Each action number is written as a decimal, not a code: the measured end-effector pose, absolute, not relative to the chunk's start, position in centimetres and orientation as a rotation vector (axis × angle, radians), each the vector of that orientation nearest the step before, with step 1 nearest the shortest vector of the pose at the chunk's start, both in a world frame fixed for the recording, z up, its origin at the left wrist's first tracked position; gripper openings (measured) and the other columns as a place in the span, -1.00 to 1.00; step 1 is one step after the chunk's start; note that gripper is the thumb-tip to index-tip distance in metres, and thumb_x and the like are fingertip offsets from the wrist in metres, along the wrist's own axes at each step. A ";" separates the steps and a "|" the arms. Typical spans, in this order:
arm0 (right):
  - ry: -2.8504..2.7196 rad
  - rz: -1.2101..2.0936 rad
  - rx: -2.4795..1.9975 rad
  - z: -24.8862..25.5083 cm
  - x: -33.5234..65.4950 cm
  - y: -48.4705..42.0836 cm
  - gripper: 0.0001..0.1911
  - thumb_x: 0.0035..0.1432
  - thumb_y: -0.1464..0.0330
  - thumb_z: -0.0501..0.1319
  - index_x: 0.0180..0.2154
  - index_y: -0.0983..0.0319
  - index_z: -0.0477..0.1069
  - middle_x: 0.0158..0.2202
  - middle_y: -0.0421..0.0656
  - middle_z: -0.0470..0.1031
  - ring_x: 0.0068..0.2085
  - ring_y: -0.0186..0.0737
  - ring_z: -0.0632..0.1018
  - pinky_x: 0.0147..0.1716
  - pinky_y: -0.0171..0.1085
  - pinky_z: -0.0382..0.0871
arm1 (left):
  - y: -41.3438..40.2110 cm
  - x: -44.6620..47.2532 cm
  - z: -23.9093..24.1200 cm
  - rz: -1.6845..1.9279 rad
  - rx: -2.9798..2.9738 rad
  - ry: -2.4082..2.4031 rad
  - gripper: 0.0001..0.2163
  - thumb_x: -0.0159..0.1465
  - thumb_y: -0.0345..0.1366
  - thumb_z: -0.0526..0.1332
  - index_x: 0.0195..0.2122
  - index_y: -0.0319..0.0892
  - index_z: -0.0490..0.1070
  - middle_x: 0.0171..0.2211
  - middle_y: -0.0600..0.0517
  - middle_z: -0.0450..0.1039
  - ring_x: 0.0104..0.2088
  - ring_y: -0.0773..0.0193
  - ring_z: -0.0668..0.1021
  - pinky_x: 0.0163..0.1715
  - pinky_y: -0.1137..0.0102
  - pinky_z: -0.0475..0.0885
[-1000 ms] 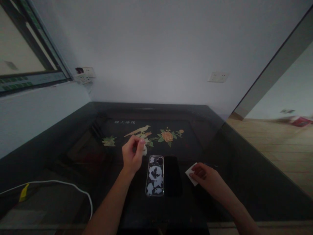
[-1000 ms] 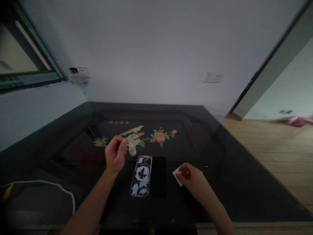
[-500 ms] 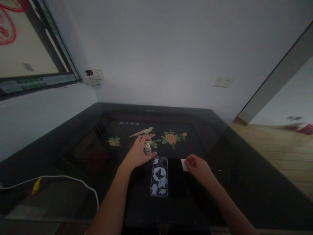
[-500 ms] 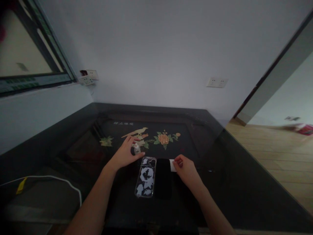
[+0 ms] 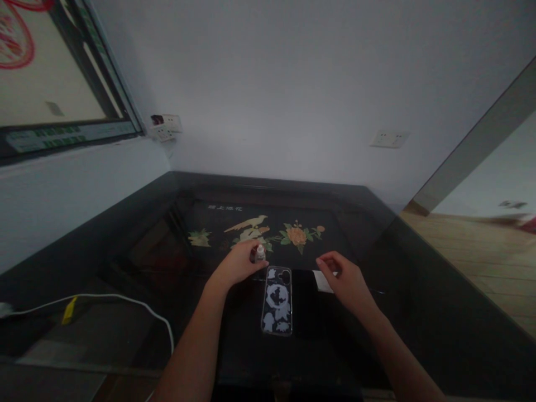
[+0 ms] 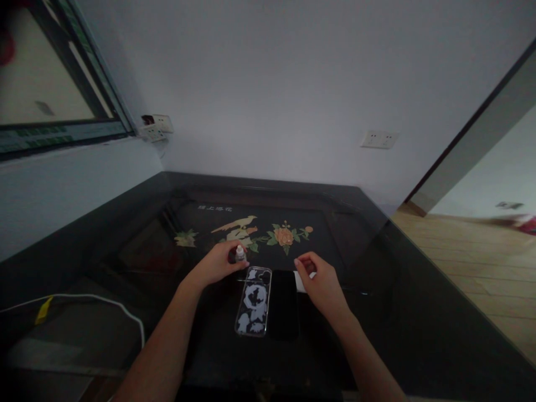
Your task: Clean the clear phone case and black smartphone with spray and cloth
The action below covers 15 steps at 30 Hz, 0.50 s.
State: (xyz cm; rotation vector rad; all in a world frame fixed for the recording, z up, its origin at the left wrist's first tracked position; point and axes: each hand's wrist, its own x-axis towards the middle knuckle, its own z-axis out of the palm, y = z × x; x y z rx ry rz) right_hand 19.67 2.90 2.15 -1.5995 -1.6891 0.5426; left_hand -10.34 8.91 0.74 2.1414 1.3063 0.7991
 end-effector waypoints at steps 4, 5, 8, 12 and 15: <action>-1.809 0.598 -1.408 3.1 15.6 4.1 -0.79 0.29 0.17 0.25 -0.24 0.18 0.49 -0.32 -0.15 0.58 -0.32 -0.20 0.57 -0.32 -0.26 0.40 | 8.8 -10.1 0.7 0.809 2.112 1.294 -0.82 0.14 -0.20 0.37 -0.28 -0.12 0.48 -0.37 0.05 0.50 -0.36 0.20 0.52 -0.32 0.34 0.37; -1.842 0.597 -1.363 3.1 14.4 4.5 -0.80 0.27 0.17 0.28 -0.22 0.18 0.49 -0.30 -0.14 0.58 -0.29 -0.19 0.58 -0.32 -0.26 0.41 | 8.9 -10.0 0.6 0.805 2.098 1.298 -0.81 0.13 -0.20 0.38 -0.29 -0.12 0.47 -0.38 0.06 0.49 -0.38 0.22 0.50 -0.34 0.36 0.35; -1.920 0.543 -1.257 2.9 11.3 6.1 -0.77 0.20 0.19 0.37 -0.19 0.17 0.48 -0.26 -0.15 0.57 -0.23 -0.17 0.57 -0.24 -0.23 0.41 | 9.2 -9.9 -0.1 0.818 2.037 1.318 -0.81 0.12 -0.20 0.38 -0.35 -0.15 0.44 -0.43 0.08 0.45 -0.42 0.26 0.45 -0.41 0.40 0.29; -2.009 0.506 -1.263 2.6 8.6 7.9 -0.76 0.14 0.20 0.43 -0.24 0.16 0.48 -0.24 -0.16 0.54 -0.26 -0.20 0.54 -0.25 -0.24 0.37 | 9.4 -9.6 -0.9 0.859 1.980 1.338 -0.82 0.11 -0.25 0.37 -0.36 -0.17 0.42 -0.44 0.08 0.45 -0.43 0.29 0.44 -0.44 0.43 0.24; -2.051 0.465 -1.288 2.2 7.8 8.7 -0.83 0.15 0.28 0.42 -0.30 0.17 0.48 -0.29 -0.18 0.53 -0.27 -0.20 0.53 -0.25 -0.24 0.35 | 9.4 -9.4 -0.8 0.861 1.968 1.366 -0.83 0.08 -0.29 0.37 -0.38 -0.17 0.41 -0.47 0.08 0.44 -0.44 0.29 0.43 -0.44 0.43 0.22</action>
